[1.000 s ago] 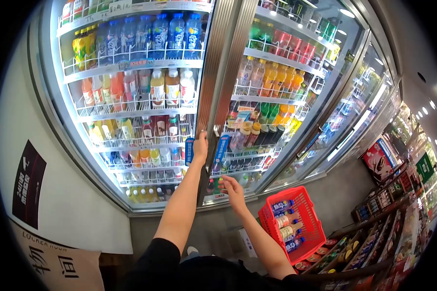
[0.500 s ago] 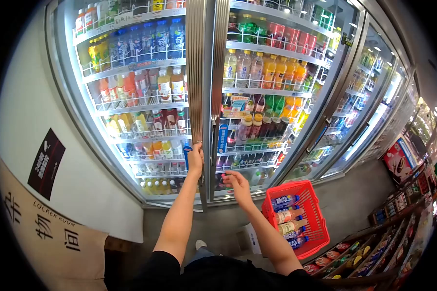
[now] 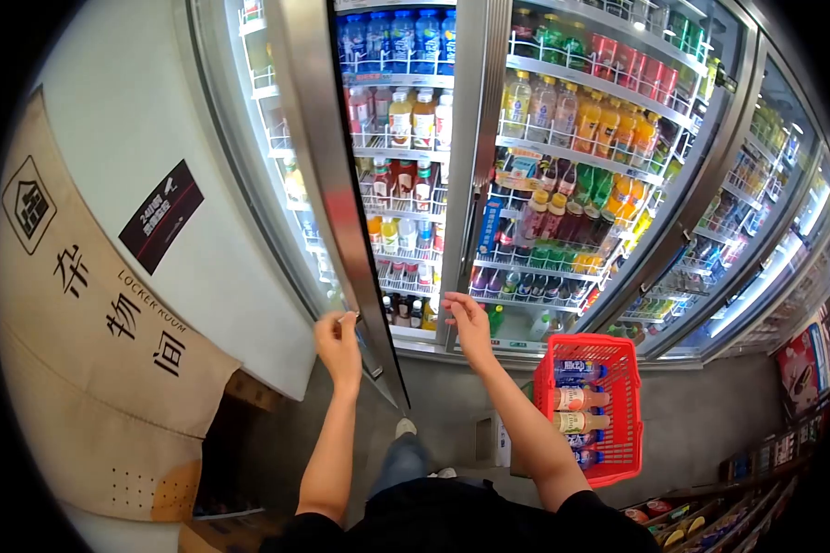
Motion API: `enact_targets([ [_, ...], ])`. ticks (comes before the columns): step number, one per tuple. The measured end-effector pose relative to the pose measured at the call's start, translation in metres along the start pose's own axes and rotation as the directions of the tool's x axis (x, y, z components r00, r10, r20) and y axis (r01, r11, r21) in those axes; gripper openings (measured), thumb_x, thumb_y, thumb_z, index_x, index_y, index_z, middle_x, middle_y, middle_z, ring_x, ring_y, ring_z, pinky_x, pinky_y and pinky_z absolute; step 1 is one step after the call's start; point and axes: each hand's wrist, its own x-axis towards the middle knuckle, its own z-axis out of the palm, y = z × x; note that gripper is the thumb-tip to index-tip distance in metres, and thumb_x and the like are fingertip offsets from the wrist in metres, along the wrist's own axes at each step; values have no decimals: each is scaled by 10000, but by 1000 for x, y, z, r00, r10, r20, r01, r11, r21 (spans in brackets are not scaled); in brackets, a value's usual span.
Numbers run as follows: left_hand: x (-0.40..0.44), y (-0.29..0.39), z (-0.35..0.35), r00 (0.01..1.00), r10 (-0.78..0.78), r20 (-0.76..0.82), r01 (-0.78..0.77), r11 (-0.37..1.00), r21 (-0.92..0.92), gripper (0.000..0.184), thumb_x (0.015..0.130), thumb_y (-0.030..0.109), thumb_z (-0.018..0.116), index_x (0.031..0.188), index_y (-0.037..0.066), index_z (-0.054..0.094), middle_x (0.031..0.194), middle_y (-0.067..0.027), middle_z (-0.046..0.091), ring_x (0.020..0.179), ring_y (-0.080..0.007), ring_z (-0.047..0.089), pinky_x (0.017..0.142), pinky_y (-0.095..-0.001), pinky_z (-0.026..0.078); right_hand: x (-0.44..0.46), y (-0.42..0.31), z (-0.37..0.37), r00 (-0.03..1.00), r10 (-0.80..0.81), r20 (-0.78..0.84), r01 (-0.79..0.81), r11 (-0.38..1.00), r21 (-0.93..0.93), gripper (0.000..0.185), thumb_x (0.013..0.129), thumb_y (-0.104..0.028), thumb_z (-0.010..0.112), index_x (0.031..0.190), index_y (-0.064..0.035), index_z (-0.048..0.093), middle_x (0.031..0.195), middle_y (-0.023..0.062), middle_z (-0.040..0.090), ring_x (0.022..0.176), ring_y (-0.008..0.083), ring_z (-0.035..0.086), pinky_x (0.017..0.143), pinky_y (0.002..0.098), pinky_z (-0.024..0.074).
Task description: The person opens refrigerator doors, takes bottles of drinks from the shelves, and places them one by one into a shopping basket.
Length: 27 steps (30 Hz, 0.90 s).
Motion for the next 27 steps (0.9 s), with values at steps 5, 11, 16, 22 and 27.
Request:
enact_targets([
  [5, -19, 41, -44, 853, 422, -308, -389, 906, 165, 65, 843, 17, 595, 903, 9, 569, 865, -99, 555, 811, -264, 541, 742, -355, 442, 2, 1, 31, 996, 39, 81, -42, 999, 30, 269, 1006, -190, 504, 1200, -36, 610, 1101, 63, 675, 1003, 116, 611, 808, 266, 496],
  [11, 5, 46, -3, 916, 327, 234, -296, 942, -157, 77, 890, 28, 590, 964, 12, 603, 840, -74, 608, 690, -145, 564, 628, -270, 456, 12, -11, 61, 988, 28, 151, -34, 999, 36, 260, 1006, -160, 488, 1204, -43, 611, 1069, 54, 669, 990, 114, 603, 806, 255, 493],
  [16, 76, 6, 31, 853, 73, 516, 11, 987, -158, 173, 965, 163, 568, 1061, 31, 625, 888, -50, 658, 784, -111, 607, 686, -247, 483, 31, -17, 68, 987, 26, 157, -32, 999, 36, 276, 996, -145, 481, 1199, -6, 605, 1059, 73, 671, 973, 130, 615, 791, 262, 494],
  [22, 166, -16, 30, 647, -80, 758, 227, 970, -91, 311, 988, 291, 539, 1110, 25, 642, 1004, -63, 680, 946, -145, 637, 787, -278, 492, 78, -6, 86, 971, 89, 221, -96, 995, 20, 289, 1012, -197, 486, 1229, -36, 587, 1076, 63, 659, 957, 125, 612, 808, 261, 488],
  [27, 180, -31, 18, 690, -209, 693, 438, 883, -170, 311, 967, 293, 580, 1166, 61, 635, 1141, -42, 652, 994, -152, 618, 875, -301, 470, 130, -2, 125, 957, 46, 287, -63, 997, 51, 270, 1014, -180, 482, 1208, -32, 596, 1055, 66, 656, 959, 131, 617, 804, 267, 499],
])
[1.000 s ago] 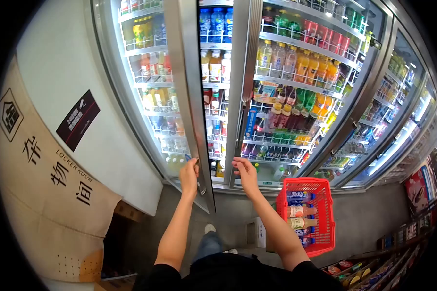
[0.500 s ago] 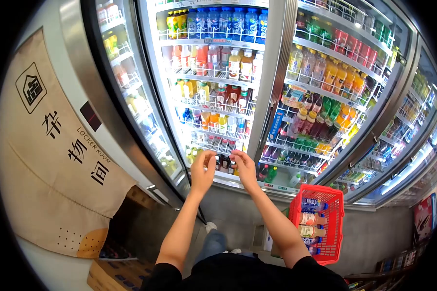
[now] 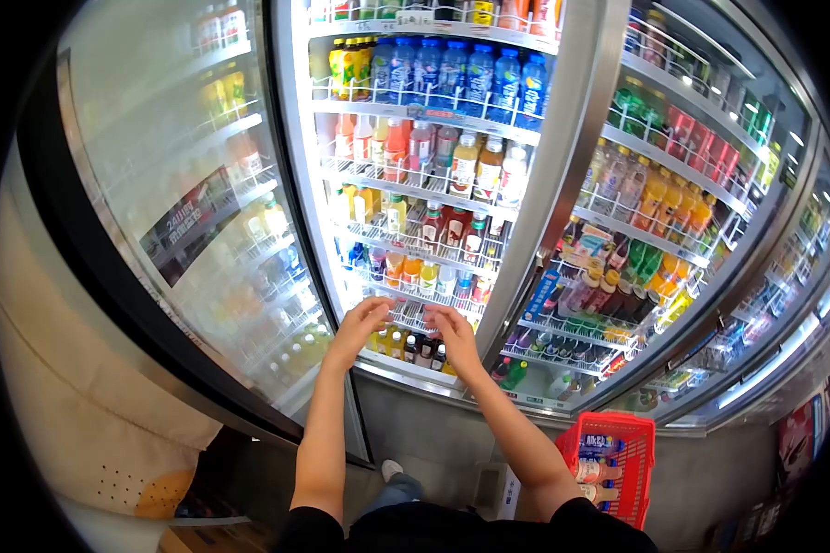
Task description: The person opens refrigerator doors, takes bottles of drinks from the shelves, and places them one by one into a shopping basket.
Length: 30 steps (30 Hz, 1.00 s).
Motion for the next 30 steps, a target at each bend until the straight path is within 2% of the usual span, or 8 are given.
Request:
enact_targets([
  [1, -2, -2, -6, 1000, 5, 15, -6, 999, 45, 324, 964, 298, 587, 1178, 58, 632, 1152, -48, 647, 1034, -165, 615, 882, -306, 470, 11, 0, 7, 1000, -1, 0, 1, 1000, 29, 258, 1015, -156, 476, 1204, -31, 599, 1041, 62, 661, 951, 119, 615, 789, 255, 497],
  [3, -9, -1, -22, 1000, 23, 18, -25, 995, 98, 319, 964, 297, 587, 1174, 61, 632, 1144, -52, 647, 1050, -172, 616, 888, -314, 470, 32, 2, 15, 994, -110, 15, 109, 993, 43, 251, 1012, -136, 469, 1177, -11, 610, 1000, 65, 668, 918, 121, 613, 780, 258, 502],
  [8, -22, 6, -78, 992, 25, -124, -22, 999, 27, 291, 976, 283, 557, 1147, 60, 632, 1147, -52, 644, 1030, -166, 621, 889, -309, 472, 69, 16, 37, 994, -111, -8, 111, 990, 91, 243, 1010, -132, 471, 1166, -18, 618, 972, 69, 677, 883, 116, 616, 763, 254, 502],
  [14, 38, -17, -136, 992, -99, -74, 92, 992, -90, 321, 993, 324, 510, 1187, 86, 605, 1153, -45, 640, 1018, -158, 622, 871, -293, 469, 112, 34, 48, 996, -88, -19, 89, 991, 100, 241, 1011, -130, 466, 1167, -24, 615, 991, 68, 675, 879, 116, 618, 758, 252, 503],
  [20, 116, 14, -135, 997, -61, -43, 62, 998, 8, 361, 999, 326, 491, 1246, 76, 573, 1179, -59, 636, 1060, -175, 607, 897, -307, 465, 159, 29, 45, 992, -91, -88, 96, 994, 48, 245, 1012, -134, 462, 1177, -21, 605, 1000, 74, 677, 915, 129, 643, 755, 256, 507],
  [22, 140, 25, -130, 998, 44, -49, -46, 998, -43, 359, 992, 291, 509, 1268, 63, 545, 1178, -85, 632, 1028, -178, 622, 872, -308, 485, 172, 26, 45, 991, -94, -99, 98, 994, 42, 247, 1012, -138, 464, 1178, -20, 604, 1001, 74, 677, 909, 130, 643, 758, 256, 508],
  [25, 172, 37, -122, 996, 91, -18, -92, 994, -53, 361, 992, 272, 496, 1284, 63, 535, 1197, -91, 625, 1028, -181, 623, 880, -307, 483, 193, 24, 47, 987, -126, -96, 130, 991, 33, 253, 1012, -154, 469, 1185, -24, 600, 1012, 72, 674, 905, 131, 639, 771, 258, 510],
  [30, 220, 36, -121, 998, 54, -16, -55, 998, -31, 375, 985, 319, 497, 1284, 98, 548, 1179, -83, 629, 1037, -180, 610, 921, -321, 461, 240, 21, 51, 995, -82, -62, 88, 990, 107, 289, 1018, -190, 460, 1215, -16, 579, 1066, 92, 659, 946, 148, 628, 803, 277, 513],
])
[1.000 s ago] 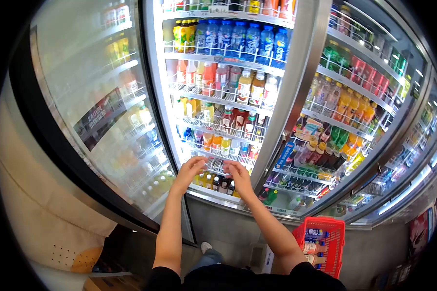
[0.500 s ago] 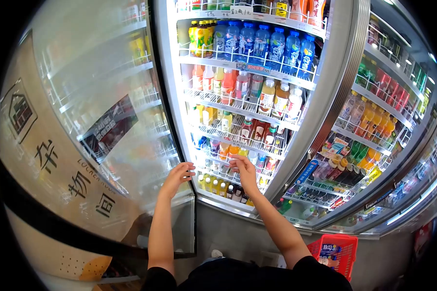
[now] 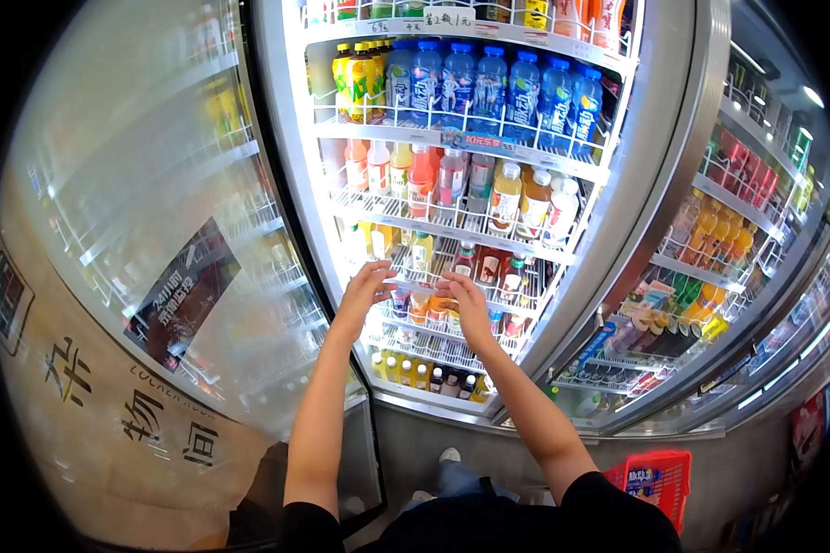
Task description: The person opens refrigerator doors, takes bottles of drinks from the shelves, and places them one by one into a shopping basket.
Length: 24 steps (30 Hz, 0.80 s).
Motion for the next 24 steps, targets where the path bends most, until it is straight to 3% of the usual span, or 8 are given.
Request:
enact_targets([
  [7, 72, -17, -11, 996, 34, -83, -35, 999, -19, 353, 987, 314, 499, 1254, 97, 578, 1157, -57, 646, 1040, -157, 604, 883, -308, 458, 89, 21, -8, 998, 15, 62, -19, 997, 80, 401, 1023, -278, 449, 1308, -5, 524, 1199, 123, 604, 1024, 191, 616, 817, 303, 524],
  [11, 135, -10, -15, 991, 86, -103, -83, 996, 33, 457, 990, 391, 477, 1308, 69, 546, 1233, -85, 634, 1107, -182, 596, 930, -345, 452, 145, 25, -21, 998, 12, 66, -13, 1000, 20, 458, 1018, -308, 457, 1364, -8, 476, 1274, 117, 563, 1018, 198, 631, 703, 277, 546],
  [14, 168, -1, -8, 983, 155, -101, -150, 987, 57, 502, 994, 416, 451, 1336, 56, 529, 1262, -104, 622, 1138, -198, 580, 944, -354, 441, 175, 15, -28, 987, 5, 161, 10, 996, -90, 511, 1018, -315, 447, 1443, -36, 391, 1371, 133, 502, 947, 202, 670, 584, 257, 532],
  [17, 199, 1, 2, 976, 186, -116, -178, 981, 73, 521, 998, 430, 420, 1339, 52, 527, 1288, -116, 606, 1174, -207, 559, 962, -366, 428, 198, 3, -25, 978, 3, 207, 29, 988, -151, 562, 1017, -382, 431, 1468, -57, 352, 1455, 117, 438, 992, 225, 662, 570, 271, 525],
  [24, 258, -6, 12, 962, 243, -125, -227, 965, 128, 624, 1003, 508, 314, 1394, 51, 478, 1375, -156, 539, 1286, -260, 478, 1057, -411, 345, 251, 5, -17, 974, 16, 224, 25, 984, -177, 583, 985, -261, 440, 1518, -97, 271, 1330, 129, 533, 880, 195, 688, 491, 261, 496],
])
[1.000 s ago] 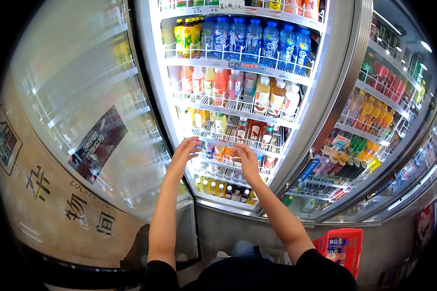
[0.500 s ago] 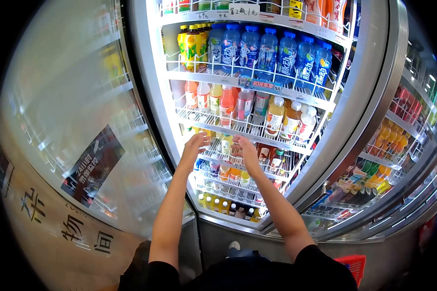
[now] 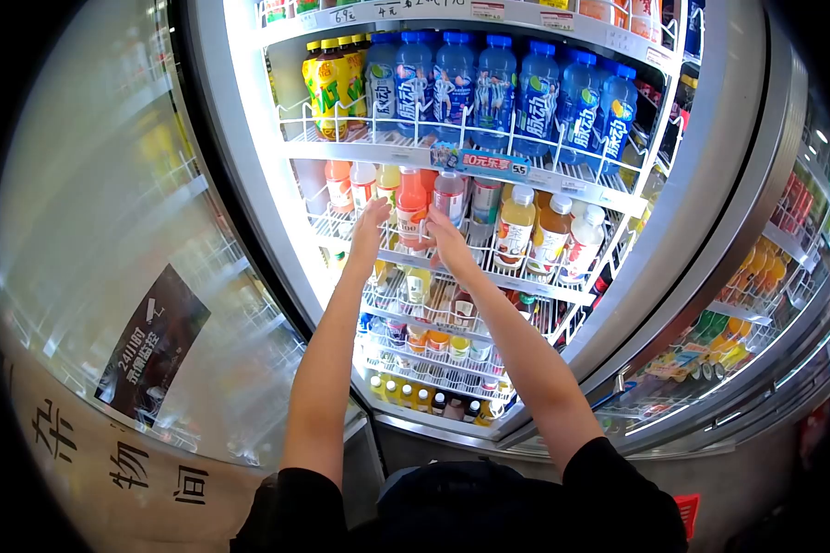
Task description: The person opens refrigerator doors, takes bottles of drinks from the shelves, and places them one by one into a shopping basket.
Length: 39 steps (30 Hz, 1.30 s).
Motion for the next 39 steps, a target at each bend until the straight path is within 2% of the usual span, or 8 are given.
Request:
enact_targets([
  [7, 46, -33, 11, 995, -75, 70, 79, 995, -55, 835, 984, 631, 225, 1509, -18, 223, 1513, -249, 329, 1452, -307, 229, 1183, -405, 84, 29, 2, 12, 985, 120, -124, -148, 958, -246, 814, 865, -176, 571, 1549, -137, 133, 1008, 151, 686, 756, 221, 718, 474, 326, 537],
  [16, 49, -32, 4, 980, 25, 197, -1, 992, -125, 630, 1048, 436, 205, 1434, -17, 412, 1417, -151, 493, 1336, -251, 422, 1146, -361, 230, 34, 8, 7, 990, 45, -137, -96, 914, -394, 707, 886, -141, 519, 1529, -152, 223, 1003, 176, 689, 698, 210, 710, 445, 305, 518],
  [18, 37, -28, 3, 991, 4, 136, 9, 995, -97, 607, 1049, 411, 228, 1427, -22, 423, 1413, -154, 497, 1332, -255, 429, 1142, -363, 243, 27, 14, 0, 997, 75, -25, -79, 971, -226, 704, 894, -52, 425, 1547, -160, 187, 1285, 182, 575, 712, 190, 694, 449, 249, 458],
  [20, 34, -37, 0, 982, 164, 96, -156, 983, -93, 520, 1019, 295, 306, 1376, -38, 488, 1402, -164, 509, 1307, -256, 462, 1105, -359, 307, 11, 3, 3, 999, 41, -4, -41, 977, -207, 727, 879, -26, 412, 1552, -162, 172, 1337, 183, 532, 719, 186, 695, 448, 243, 453],
  [27, -20, 0, -3, 960, 277, 42, -275, 960, -57, 501, 1009, 263, 450, 1410, -37, 442, 1410, -174, 500, 1328, -262, 449, 1120, -331, 296, -23, -16, 22, 991, -130, 35, 133, 985, -107, 841, 810, 62, 420, 1564, -174, 133, 1449, 189, 392, 713, 149, 656, 464, 218, 430],
  [32, -49, 23, -5, 831, 537, 145, -552, 766, 329, 520, 999, 245, 524, 1445, 4, 405, 1455, -178, 447, 1328, -290, 448, 1093, -356, 336, -36, -22, 24, 980, -194, 50, 196, 980, -23, 829, 825, 63, 434, 1563, -172, 137, 1363, 149, 436, 765, 114, 631, 483, 205, 432],
  [36, -66, 20, -8, 846, 526, 84, -524, 793, 310, 549, 988, 216, 546, 1472, 27, 367, 1463, -181, 436, 1337, -289, 438, 1092, -358, 341, -49, -29, 30, 982, -141, 126, 138, 990, 27, 811, 840, 64, 475, 1556, -161, 170, 1377, 83, 417, 788, 93, 601, 509, 206, 442],
  [39, -88, 22, -10, 950, 285, 124, -279, 958, -63, 611, 999, 178, 530, 1531, 83, 246, 1437, -153, 461, 1296, -231, 472, 1056, -332, 383, -57, -23, 37, 958, -270, 93, 274, 961, -32, 772, 845, 32, 525, 1541, -143, 242, 1277, 101, 416, 807, 103, 586, 623, 209, 452],
])
